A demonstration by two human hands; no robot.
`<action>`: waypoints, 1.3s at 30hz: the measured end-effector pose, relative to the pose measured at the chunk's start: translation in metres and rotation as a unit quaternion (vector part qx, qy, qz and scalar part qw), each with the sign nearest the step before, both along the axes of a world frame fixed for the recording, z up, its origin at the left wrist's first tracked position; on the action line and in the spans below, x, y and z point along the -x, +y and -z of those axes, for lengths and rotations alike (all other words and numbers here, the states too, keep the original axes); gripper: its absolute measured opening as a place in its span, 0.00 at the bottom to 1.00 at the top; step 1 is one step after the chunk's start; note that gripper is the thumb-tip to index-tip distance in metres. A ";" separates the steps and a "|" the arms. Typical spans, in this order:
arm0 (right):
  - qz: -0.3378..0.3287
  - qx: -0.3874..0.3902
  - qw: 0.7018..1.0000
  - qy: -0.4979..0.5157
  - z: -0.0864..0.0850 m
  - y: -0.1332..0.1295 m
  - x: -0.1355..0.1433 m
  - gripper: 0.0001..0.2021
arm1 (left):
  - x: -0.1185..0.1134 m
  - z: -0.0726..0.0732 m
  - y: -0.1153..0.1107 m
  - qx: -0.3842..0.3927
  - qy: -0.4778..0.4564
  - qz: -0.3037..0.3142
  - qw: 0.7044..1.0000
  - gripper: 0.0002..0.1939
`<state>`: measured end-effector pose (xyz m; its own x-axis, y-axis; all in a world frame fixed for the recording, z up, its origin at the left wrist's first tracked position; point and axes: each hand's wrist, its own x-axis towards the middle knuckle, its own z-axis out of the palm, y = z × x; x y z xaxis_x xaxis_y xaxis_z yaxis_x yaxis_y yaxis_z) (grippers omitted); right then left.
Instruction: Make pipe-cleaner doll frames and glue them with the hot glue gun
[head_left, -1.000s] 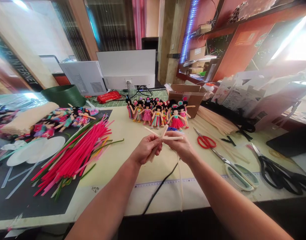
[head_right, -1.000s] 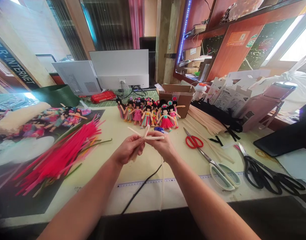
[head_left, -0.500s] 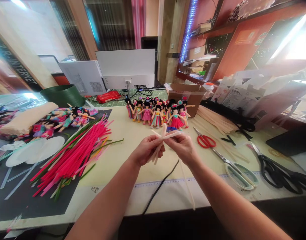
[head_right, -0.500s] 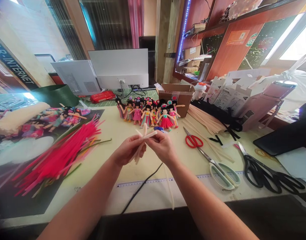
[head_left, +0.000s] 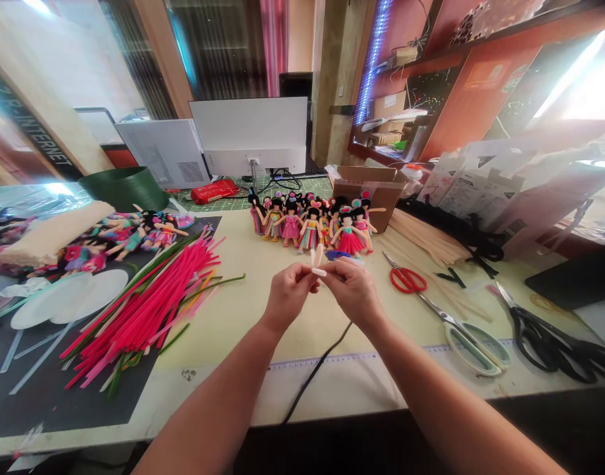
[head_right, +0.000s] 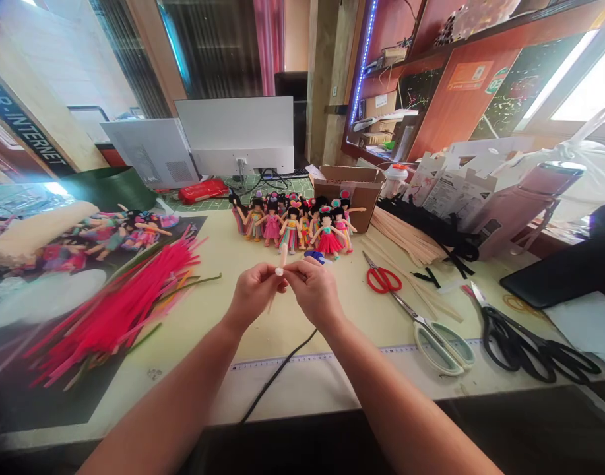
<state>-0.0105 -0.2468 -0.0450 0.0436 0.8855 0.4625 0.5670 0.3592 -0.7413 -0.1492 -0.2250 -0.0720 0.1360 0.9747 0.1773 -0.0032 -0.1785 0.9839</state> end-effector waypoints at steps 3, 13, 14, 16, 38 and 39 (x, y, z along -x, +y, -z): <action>-0.008 0.005 1.000 0.021 0.003 0.004 -0.002 0.07 | -0.001 -0.001 0.004 0.068 -0.087 0.043 0.993 0.14; -0.039 0.156 0.966 0.200 0.006 0.017 -0.010 0.07 | -0.001 0.000 0.008 0.167 -0.164 0.138 0.962 0.19; -0.042 0.157 0.965 0.204 0.007 0.018 -0.012 0.08 | 0.000 0.000 0.008 0.162 -0.157 0.143 0.964 0.19; -0.053 0.155 0.965 0.203 0.008 0.020 -0.014 0.10 | 0.001 0.001 0.008 0.147 -0.137 0.152 0.968 0.19; -0.123 0.231 0.961 0.087 -0.012 0.019 -0.030 0.10 | 0.006 -0.003 0.009 0.101 -0.091 0.139 0.981 0.14; -0.131 0.249 0.955 0.095 -0.015 0.019 -0.031 0.09 | 0.006 -0.002 0.009 0.105 -0.096 0.148 0.979 0.14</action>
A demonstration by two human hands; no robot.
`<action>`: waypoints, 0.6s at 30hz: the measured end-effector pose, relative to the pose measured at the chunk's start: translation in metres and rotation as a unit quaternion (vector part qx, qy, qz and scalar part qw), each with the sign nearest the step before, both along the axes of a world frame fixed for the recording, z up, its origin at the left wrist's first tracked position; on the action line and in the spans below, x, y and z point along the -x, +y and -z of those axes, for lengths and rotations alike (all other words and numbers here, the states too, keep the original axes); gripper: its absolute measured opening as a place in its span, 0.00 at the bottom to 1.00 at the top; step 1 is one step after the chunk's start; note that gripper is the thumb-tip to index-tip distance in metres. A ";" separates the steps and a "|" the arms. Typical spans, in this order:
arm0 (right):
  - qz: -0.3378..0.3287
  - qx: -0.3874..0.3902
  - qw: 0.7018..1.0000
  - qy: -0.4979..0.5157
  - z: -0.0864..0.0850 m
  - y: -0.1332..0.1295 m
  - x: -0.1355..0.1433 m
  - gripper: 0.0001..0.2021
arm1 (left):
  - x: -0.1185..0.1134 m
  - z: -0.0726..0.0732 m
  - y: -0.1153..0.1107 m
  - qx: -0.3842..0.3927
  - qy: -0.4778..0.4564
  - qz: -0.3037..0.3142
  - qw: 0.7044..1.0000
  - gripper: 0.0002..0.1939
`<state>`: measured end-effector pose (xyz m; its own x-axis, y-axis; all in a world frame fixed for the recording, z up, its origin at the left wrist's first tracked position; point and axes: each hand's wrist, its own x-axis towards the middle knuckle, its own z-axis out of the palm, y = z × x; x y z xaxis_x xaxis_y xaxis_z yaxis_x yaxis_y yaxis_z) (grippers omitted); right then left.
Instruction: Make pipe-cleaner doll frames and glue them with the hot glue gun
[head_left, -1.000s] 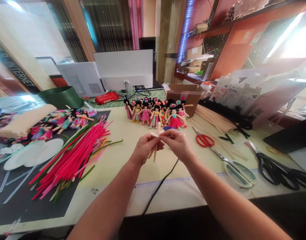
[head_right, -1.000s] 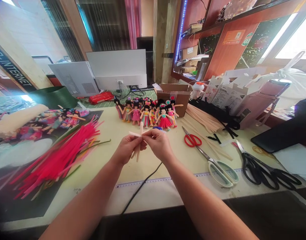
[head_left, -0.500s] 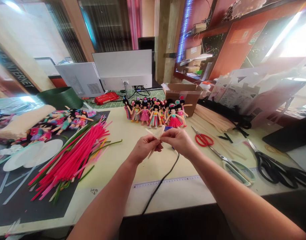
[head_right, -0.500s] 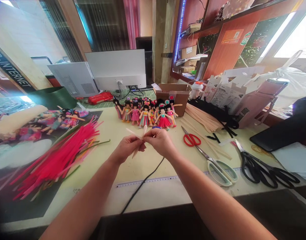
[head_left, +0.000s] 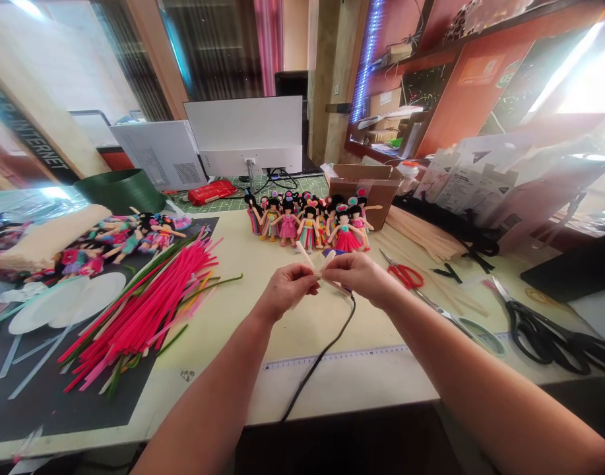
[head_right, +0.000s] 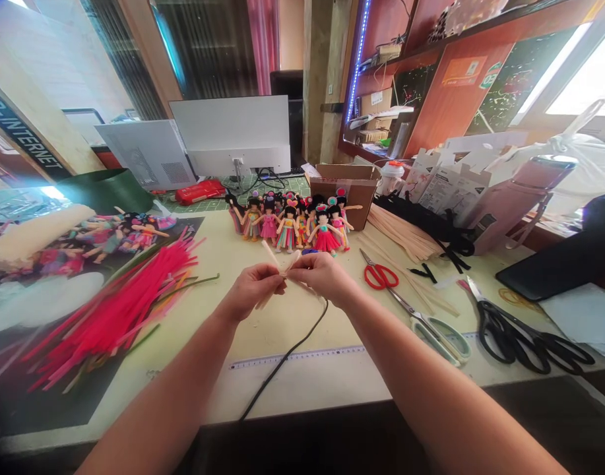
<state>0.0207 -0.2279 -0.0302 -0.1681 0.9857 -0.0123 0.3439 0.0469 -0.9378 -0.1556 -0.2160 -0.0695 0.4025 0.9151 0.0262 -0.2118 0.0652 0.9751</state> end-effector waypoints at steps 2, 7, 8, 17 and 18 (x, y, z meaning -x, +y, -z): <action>-0.008 0.031 0.999 0.011 -0.004 0.001 -0.003 0.09 | 0.001 0.001 0.000 0.007 -0.007 0.020 1.000 0.14; -0.037 0.081 0.993 0.072 -0.004 0.003 -0.008 0.11 | 0.002 0.005 0.000 0.018 -0.028 0.065 0.997 0.13; -0.042 0.083 0.992 0.082 -0.003 0.003 -0.009 0.12 | 0.002 0.005 0.000 0.022 -0.031 0.072 0.997 0.13; -0.066 0.114 0.964 0.230 0.001 -0.009 -0.001 0.12 | 0.003 -0.001 -0.004 0.032 -0.073 0.119 0.990 0.13; -0.075 0.126 0.956 0.253 0.001 -0.012 0.001 0.13 | 0.003 -0.001 -0.005 0.035 -0.076 0.121 0.989 0.13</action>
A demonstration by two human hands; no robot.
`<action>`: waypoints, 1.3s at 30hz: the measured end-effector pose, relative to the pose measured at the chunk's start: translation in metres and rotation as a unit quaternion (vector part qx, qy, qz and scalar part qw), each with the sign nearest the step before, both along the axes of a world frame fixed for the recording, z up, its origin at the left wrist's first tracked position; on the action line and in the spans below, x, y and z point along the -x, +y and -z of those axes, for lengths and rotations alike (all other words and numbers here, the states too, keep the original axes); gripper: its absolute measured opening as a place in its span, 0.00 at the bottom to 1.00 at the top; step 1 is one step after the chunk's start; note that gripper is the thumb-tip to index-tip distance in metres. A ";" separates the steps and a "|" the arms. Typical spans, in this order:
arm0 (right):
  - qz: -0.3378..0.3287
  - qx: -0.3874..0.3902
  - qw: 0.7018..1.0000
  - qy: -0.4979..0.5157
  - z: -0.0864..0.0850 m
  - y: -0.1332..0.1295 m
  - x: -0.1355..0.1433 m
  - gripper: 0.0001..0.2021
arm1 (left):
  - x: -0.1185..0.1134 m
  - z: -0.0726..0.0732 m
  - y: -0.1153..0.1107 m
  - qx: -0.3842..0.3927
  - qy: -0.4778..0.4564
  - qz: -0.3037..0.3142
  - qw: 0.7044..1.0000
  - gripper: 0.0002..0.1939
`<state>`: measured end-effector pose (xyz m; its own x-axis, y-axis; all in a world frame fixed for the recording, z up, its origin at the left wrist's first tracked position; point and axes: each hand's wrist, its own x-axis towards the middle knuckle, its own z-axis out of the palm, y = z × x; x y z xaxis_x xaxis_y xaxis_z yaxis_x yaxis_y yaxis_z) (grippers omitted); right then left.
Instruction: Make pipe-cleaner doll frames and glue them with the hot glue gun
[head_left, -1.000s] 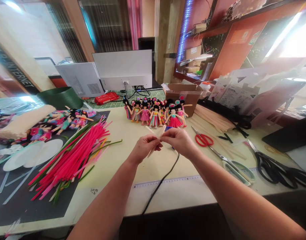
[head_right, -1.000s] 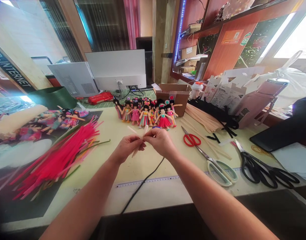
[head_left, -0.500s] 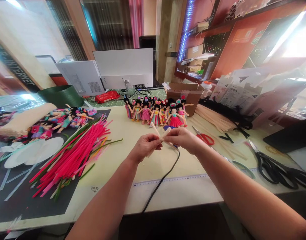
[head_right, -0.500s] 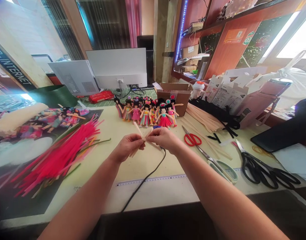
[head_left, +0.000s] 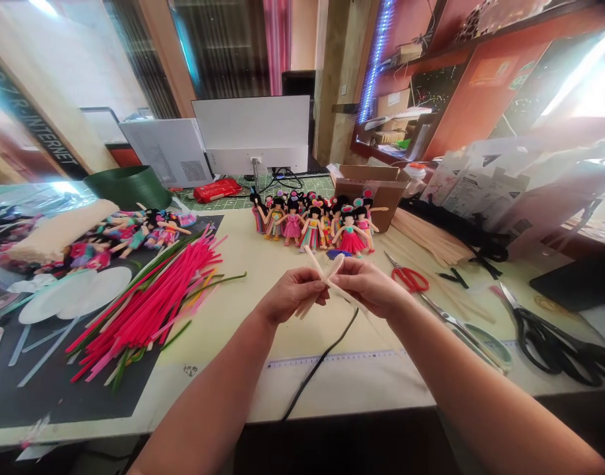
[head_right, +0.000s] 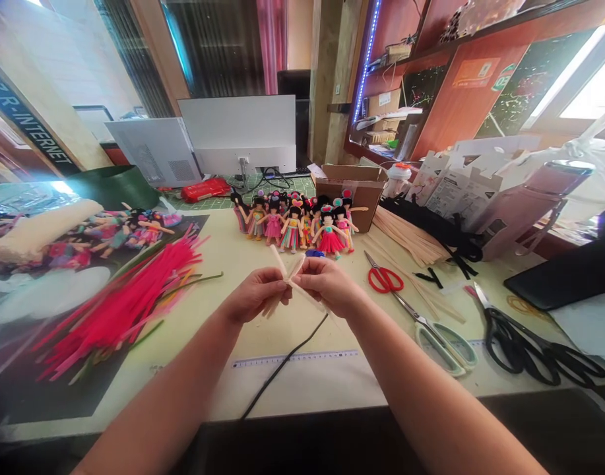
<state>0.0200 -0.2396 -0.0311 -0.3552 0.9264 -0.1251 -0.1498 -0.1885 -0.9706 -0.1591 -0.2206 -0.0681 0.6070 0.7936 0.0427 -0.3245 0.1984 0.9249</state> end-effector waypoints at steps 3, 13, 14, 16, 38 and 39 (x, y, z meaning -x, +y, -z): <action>-0.016 0.041 0.998 0.034 0.000 -0.006 0.005 0.13 | 0.001 -0.002 -0.002 0.010 -0.004 0.009 1.000 0.14; 0.123 0.034 0.992 0.014 -0.001 -0.007 0.017 0.15 | -0.007 -0.003 -0.002 -0.031 0.041 -0.132 0.990 0.17; 0.136 0.033 0.990 0.011 0.001 -0.007 0.019 0.15 | -0.008 -0.003 -0.004 -0.067 0.066 -0.169 0.981 0.16; 0.153 0.031 0.988 0.005 0.005 -0.005 0.022 0.16 | -0.009 -0.002 -0.008 -0.155 0.138 -0.232 0.950 0.14; 0.112 0.067 0.989 0.067 0.008 0.003 0.027 0.14 | -0.009 0.002 -0.001 -0.074 0.036 -0.157 0.984 0.15; 0.118 0.054 0.990 0.062 0.008 0.003 0.028 0.14 | -0.008 0.002 0.000 -0.058 0.025 -0.130 0.990 0.16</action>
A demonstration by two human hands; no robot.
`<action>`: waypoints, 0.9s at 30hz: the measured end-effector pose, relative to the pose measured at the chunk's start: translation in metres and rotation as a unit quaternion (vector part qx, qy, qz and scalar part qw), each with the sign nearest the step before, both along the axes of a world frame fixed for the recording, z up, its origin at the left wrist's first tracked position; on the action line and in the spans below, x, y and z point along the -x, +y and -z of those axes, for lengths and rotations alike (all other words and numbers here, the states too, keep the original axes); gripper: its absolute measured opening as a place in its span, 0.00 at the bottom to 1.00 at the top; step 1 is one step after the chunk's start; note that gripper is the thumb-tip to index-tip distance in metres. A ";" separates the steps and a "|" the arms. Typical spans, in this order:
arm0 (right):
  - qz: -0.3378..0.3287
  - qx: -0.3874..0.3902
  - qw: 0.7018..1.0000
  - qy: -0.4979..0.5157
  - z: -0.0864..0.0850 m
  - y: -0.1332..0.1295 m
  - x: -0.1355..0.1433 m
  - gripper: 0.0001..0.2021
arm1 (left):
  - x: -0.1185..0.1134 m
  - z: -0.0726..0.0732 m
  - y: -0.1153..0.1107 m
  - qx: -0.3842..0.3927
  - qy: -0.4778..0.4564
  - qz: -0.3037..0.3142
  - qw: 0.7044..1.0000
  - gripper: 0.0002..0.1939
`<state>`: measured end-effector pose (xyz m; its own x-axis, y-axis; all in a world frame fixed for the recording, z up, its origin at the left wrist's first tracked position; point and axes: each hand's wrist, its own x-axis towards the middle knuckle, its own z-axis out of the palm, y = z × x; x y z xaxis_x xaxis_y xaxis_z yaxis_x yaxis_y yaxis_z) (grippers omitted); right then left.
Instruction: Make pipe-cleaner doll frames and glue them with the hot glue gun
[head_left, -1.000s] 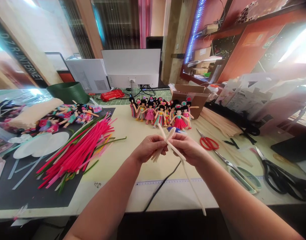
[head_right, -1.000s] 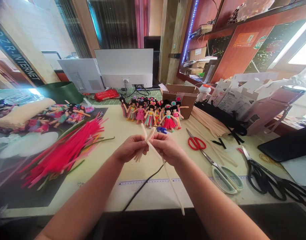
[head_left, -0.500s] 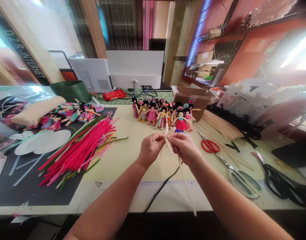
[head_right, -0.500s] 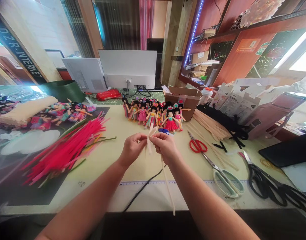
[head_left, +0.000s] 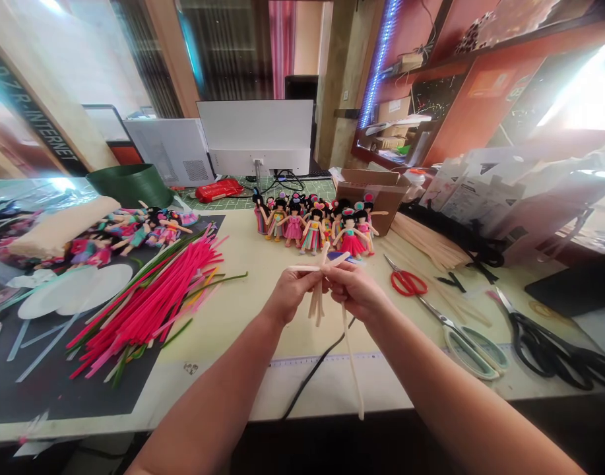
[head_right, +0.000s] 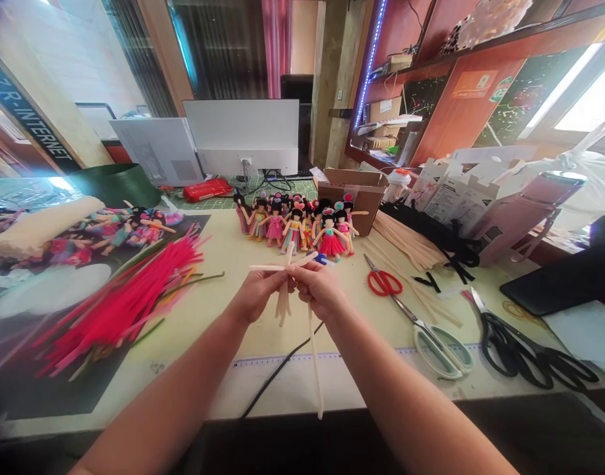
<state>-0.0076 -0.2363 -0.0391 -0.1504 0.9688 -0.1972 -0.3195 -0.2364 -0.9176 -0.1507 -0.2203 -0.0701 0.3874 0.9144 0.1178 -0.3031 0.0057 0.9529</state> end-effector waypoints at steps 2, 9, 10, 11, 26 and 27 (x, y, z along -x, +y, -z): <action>0.020 -0.015 1.000 -0.011 0.001 0.001 0.001 0.15 | 0.002 0.001 0.002 0.023 0.001 0.039 0.999 0.18; 0.067 -0.017 0.997 -0.037 0.009 0.009 0.006 0.16 | 0.008 0.004 0.009 -0.028 0.066 -0.086 0.994 0.13; 0.066 -0.016 0.997 -0.033 0.011 0.010 0.007 0.16 | 0.008 0.005 0.010 -0.035 0.068 -0.101 0.992 0.12; 0.065 -0.016 0.997 -0.029 0.012 0.011 0.008 0.16 | 0.007 0.006 0.011 -0.039 0.070 -0.115 0.990 0.12; 0.006 -0.023 1.000 -0.006 0.035 0.021 0.002 0.15 | -0.001 0.018 0.014 0.000 0.031 -0.163 0.986 0.11; 0.006 -0.029 0.999 -0.010 0.036 0.022 0.002 0.15 | -0.001 0.019 0.014 0.001 0.031 -0.159 0.987 0.11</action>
<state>-0.0091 -0.2148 -0.0750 -0.1355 0.9804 -0.1428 -0.3032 -0.1782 -0.9361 -0.1497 -0.2065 -0.0890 0.0874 0.9911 0.1002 -0.2318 -0.0776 0.9697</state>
